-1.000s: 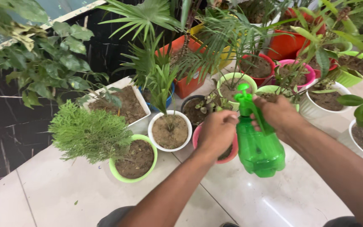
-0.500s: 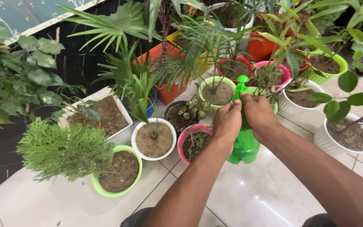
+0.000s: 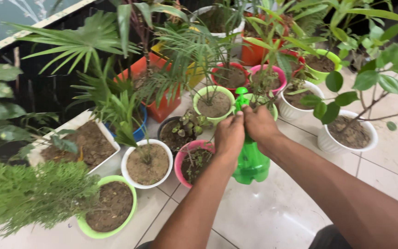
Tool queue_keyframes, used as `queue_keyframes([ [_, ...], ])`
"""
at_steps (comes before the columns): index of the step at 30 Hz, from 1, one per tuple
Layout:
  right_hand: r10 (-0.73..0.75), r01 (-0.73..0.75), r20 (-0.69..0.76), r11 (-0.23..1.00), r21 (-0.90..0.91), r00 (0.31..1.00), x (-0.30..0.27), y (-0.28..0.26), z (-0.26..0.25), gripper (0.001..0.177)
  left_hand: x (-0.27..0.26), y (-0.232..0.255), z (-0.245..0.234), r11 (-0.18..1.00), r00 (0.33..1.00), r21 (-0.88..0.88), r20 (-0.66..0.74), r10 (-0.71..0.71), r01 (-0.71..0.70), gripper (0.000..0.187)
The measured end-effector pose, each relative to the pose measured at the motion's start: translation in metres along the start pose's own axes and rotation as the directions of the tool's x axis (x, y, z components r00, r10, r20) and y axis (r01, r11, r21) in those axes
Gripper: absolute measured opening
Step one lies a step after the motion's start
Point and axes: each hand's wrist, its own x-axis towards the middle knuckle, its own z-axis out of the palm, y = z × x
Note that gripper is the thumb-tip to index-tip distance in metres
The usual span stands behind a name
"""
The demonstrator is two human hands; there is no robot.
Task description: The person uses a green spray bottle to mist several potted plants arranged on a tiled floor. The person holds the bottle with both hands and sprays water onto the leaves and soil of multiple plants in sequence.
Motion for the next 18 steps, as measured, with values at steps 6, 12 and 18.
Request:
queue_keyframes([
  [6, 0.018, -0.014, -0.03, 0.99, 0.143, 0.999, -0.0016, -0.003, -0.0032, 0.048, 0.0025, 0.0009, -0.002, 0.984, 0.986, -0.114, 0.109, -0.127, 0.14, 0.041],
  [12, -0.019, 0.021, -0.03, 0.997, 0.078, 0.999, 0.0025, 0.0038, -0.0035, 0.051, -0.0004, 0.0031, -0.0041, 0.983, 0.981, -0.089, 0.129, -0.146, 0.158, 0.04],
  [18, 0.0, 0.003, -0.029, 0.994, 0.106, 1.0, 0.0011, 0.0038, -0.0032, 0.049, 0.0041, 0.0013, -0.0056, 0.98, 0.976, -0.092, 0.146, -0.16, 0.174, 0.039],
])
